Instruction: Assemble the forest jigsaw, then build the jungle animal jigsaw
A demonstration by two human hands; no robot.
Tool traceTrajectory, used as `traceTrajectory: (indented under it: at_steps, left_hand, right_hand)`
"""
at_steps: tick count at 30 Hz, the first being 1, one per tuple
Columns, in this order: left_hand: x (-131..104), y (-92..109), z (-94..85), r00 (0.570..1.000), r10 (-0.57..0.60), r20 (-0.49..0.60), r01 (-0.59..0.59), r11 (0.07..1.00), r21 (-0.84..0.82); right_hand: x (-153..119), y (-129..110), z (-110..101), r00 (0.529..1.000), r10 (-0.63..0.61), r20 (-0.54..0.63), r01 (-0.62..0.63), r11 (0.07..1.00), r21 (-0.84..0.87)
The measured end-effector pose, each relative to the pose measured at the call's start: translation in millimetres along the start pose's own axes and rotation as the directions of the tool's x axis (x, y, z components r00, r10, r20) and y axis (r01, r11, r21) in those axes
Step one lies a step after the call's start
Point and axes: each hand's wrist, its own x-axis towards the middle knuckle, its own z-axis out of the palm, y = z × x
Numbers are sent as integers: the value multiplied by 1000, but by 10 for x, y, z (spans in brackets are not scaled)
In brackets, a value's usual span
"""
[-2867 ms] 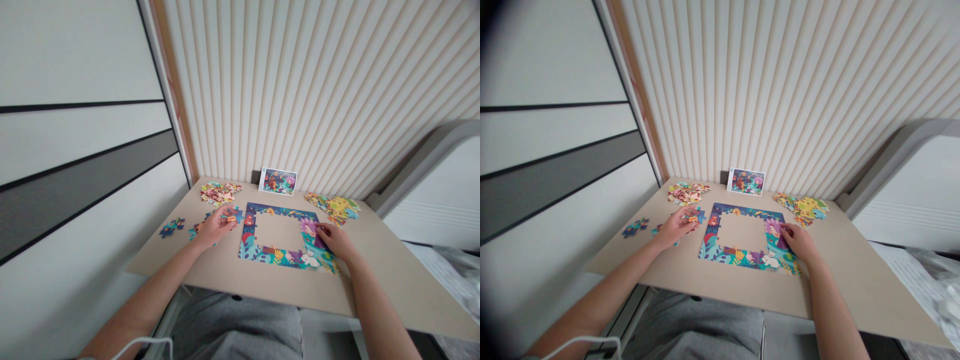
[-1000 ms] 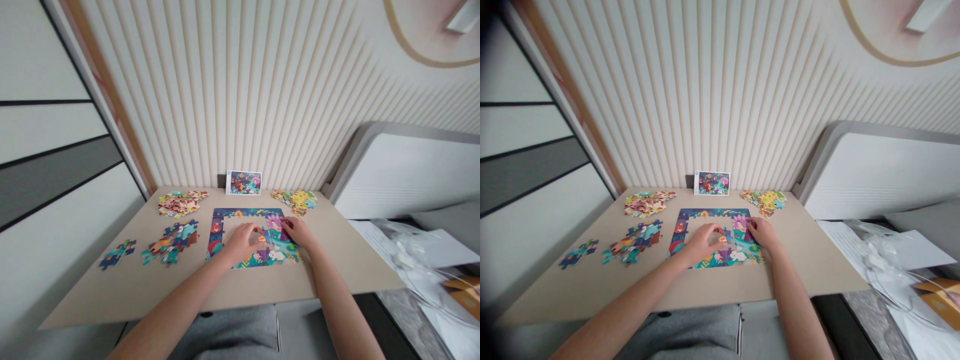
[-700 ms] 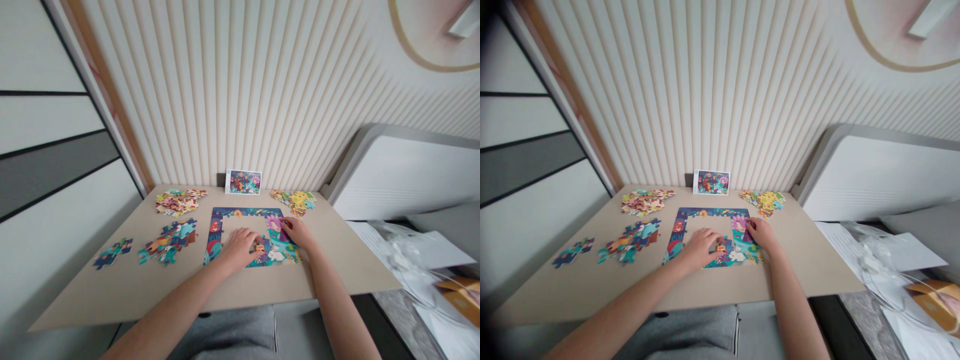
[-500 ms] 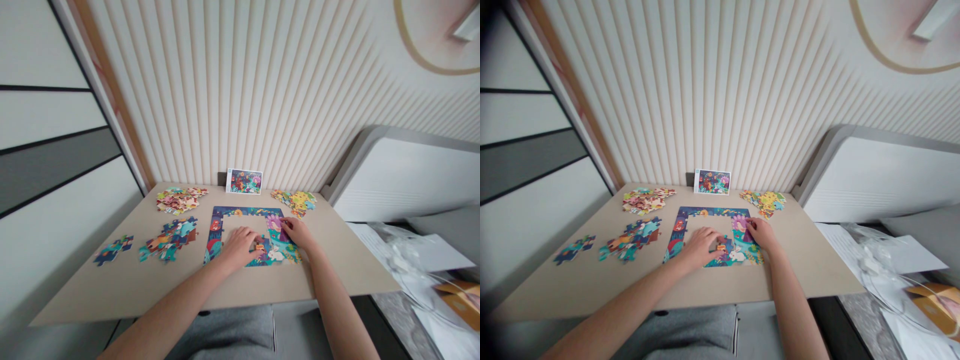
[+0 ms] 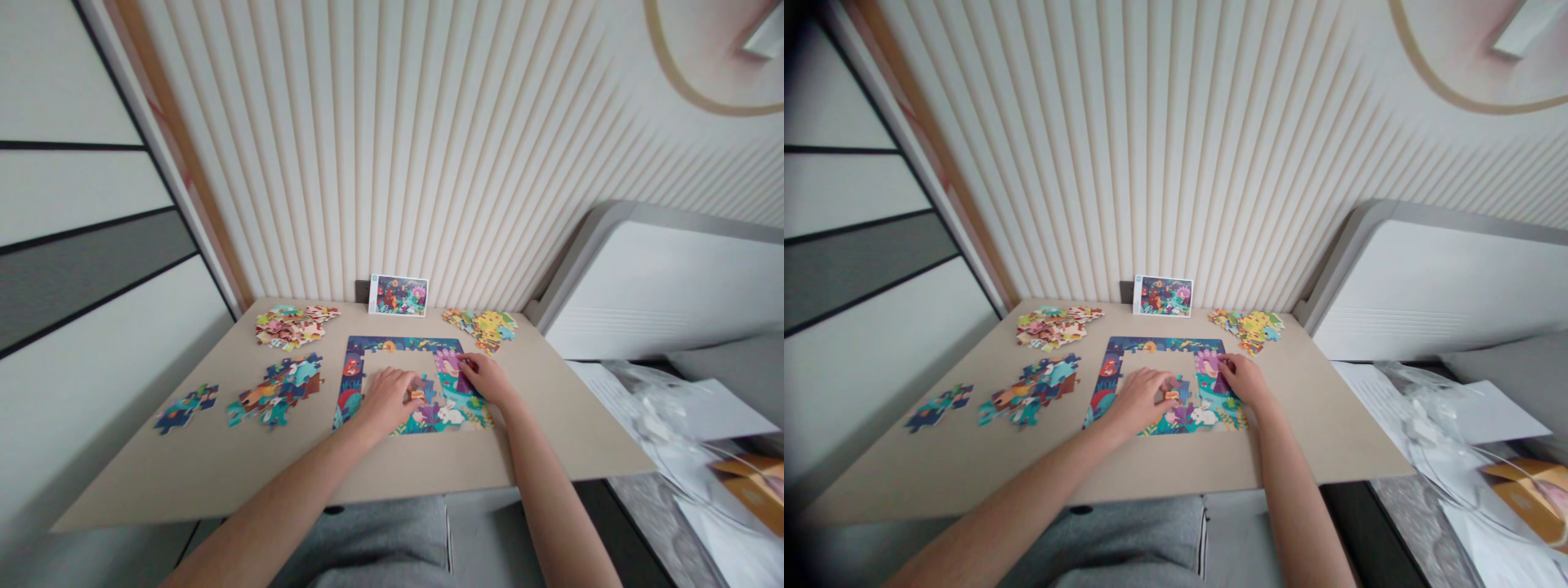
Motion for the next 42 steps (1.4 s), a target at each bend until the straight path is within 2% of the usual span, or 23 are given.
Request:
traceTrajectory:
  at_steps: [5,11,26,31,35,39,42]
  left_hand:
    - [-1,-55,-54,1000,-22,-22,23,996,91]
    - [49,-31,-120,999,-21,-41,27,990,136]
    - [32,-15,-121,991,4,-131,1,999,34]
    - [15,7,-145,995,42,-93,-39,999,28]
    - [1,15,-127,992,122,-19,-122,993,1]
    - [-10,54,-112,976,209,65,-209,978,5]
    - [-40,152,-148,960,259,105,-267,961,69]
  right_hand:
    - [3,3,6,1000,6,2,-6,1000,5]
    - [3,-5,2,1000,1,5,-1,1000,0]
    - [-9,-25,-20,1000,-3,11,3,1000,-18]
    - [-9,-41,-22,1000,-4,8,4,1000,-22]
    - [-8,-35,-16,1000,-4,6,4,1000,-21]
    - [1,3,0,1000,-7,-1,7,1000,-16]
    - [13,3,6,999,-32,-31,32,999,7]
